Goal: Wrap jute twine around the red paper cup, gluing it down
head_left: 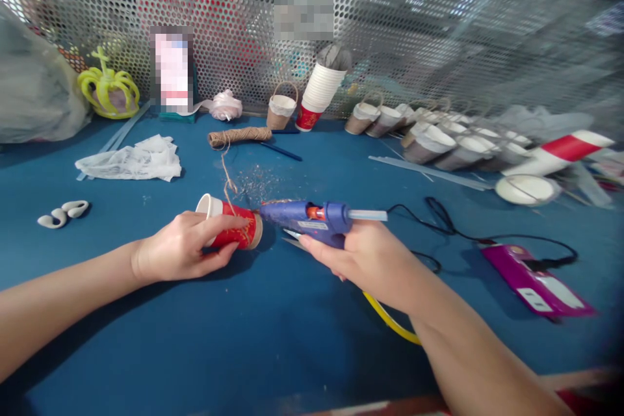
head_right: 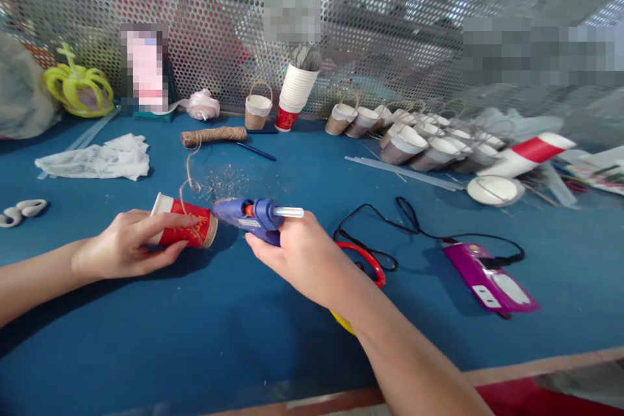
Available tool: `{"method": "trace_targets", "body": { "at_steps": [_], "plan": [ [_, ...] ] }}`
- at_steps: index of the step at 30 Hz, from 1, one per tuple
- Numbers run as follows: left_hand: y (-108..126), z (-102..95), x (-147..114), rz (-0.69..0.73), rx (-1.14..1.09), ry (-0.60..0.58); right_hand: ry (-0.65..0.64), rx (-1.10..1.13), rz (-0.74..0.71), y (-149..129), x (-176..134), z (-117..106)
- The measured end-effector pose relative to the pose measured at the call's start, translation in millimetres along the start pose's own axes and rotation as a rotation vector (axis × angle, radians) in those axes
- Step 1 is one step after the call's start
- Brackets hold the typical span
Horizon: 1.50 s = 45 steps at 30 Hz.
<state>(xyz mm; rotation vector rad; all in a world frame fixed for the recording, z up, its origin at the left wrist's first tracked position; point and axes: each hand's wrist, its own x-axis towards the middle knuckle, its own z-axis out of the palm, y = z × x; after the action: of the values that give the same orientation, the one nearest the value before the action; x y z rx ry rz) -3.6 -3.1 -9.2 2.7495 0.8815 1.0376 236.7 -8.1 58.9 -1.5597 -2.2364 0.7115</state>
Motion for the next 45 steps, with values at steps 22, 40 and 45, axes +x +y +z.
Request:
{"method": "trace_targets", "body": {
  "at_steps": [22,40,45],
  "plan": [
    [0,-0.4,1,-0.087,-0.087,-0.006,0.036,-0.083,-0.099,7,-11,-2],
    [0,0.0,2,-0.249,-0.245,-0.025,-0.002,-0.131,-0.13,10,-20,-1],
    [-1,0.7,1,-0.292,-0.187,-0.015,-0.032,-0.147,-0.129,11,-21,1]
  ]
}}
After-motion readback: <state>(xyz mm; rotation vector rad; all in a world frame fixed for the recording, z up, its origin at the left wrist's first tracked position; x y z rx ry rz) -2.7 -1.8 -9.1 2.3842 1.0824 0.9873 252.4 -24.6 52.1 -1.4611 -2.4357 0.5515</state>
